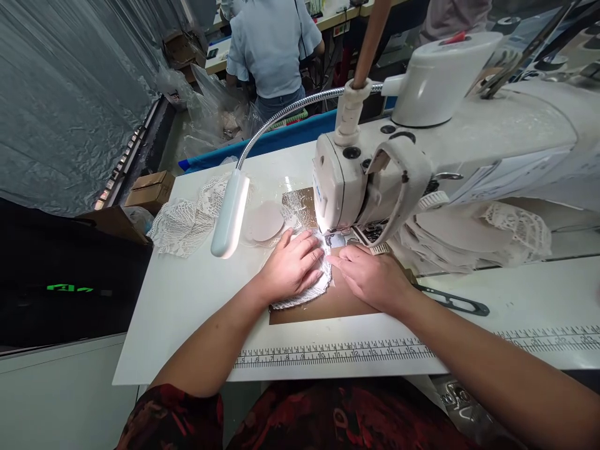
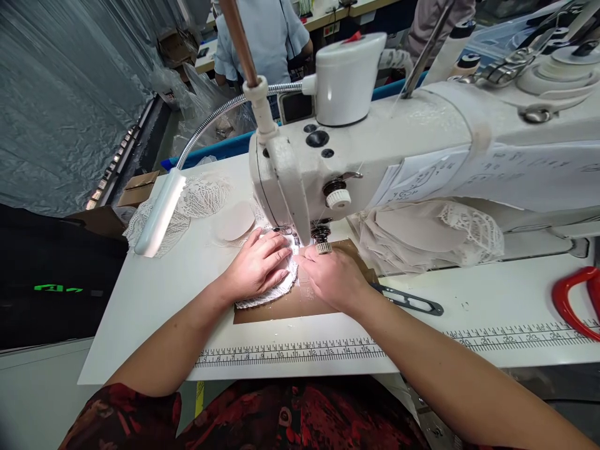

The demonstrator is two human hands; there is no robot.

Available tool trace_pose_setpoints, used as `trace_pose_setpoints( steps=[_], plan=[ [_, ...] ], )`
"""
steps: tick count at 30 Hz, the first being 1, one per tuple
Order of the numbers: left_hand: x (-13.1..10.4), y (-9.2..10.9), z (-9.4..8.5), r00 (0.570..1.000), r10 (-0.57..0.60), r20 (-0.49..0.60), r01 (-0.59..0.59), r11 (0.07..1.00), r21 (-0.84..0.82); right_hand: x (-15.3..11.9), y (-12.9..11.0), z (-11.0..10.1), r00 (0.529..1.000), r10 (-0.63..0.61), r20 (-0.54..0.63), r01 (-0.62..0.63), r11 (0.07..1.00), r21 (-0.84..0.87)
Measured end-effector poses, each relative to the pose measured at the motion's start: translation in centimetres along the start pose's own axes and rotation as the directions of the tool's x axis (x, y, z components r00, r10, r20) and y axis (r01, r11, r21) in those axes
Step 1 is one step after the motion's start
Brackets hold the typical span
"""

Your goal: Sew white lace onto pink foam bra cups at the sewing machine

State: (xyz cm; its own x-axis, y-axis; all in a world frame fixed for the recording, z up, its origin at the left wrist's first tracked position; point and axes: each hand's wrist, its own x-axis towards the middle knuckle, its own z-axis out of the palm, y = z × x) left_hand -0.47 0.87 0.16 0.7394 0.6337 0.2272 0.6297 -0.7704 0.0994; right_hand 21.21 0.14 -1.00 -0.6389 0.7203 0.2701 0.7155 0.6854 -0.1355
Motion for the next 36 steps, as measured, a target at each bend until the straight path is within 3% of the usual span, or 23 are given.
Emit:
trace_pose_setpoints(
  steps=[4, 8, 17, 23, 36],
  plan=[
    [0.1, -0.1, 0.0, 0.994, 0.108, -0.028, -0.108, 0.994, -0.013, -0.3, 0.0, -0.2, 0.999, -0.047, 0.021, 0.046, 0.999, 0.025],
    [0.1, -0.7, -0.1, 0.987, 0.158, 0.022, -0.156, 0.985, -0.076, -0.3, 0.0, -0.3, 0.998, -0.056, 0.025, 0.055, 0.998, 0.037],
    [-0.1, -1.0, -0.5, 0.978, 0.127, 0.164, -0.122, 0.992, -0.041, -0.2, 0.1, -0.1, 0.999, 0.028, -0.028, -0.027, 0.999, 0.045],
    [-0.4, -0.9, -0.2, 0.985, 0.105, 0.134, -0.104, 0.995, -0.013, 0.0, -0.3, 0.0, 0.998, 0.042, 0.043, -0.040, 0.998, -0.043],
    [0.1, 0.0, 0.5, 0.994, 0.023, 0.105, -0.032, 0.996, 0.085, 0.6, -0.6, 0.0, 0.989, 0.145, 0.005, -0.144, 0.986, -0.079]
  ],
)
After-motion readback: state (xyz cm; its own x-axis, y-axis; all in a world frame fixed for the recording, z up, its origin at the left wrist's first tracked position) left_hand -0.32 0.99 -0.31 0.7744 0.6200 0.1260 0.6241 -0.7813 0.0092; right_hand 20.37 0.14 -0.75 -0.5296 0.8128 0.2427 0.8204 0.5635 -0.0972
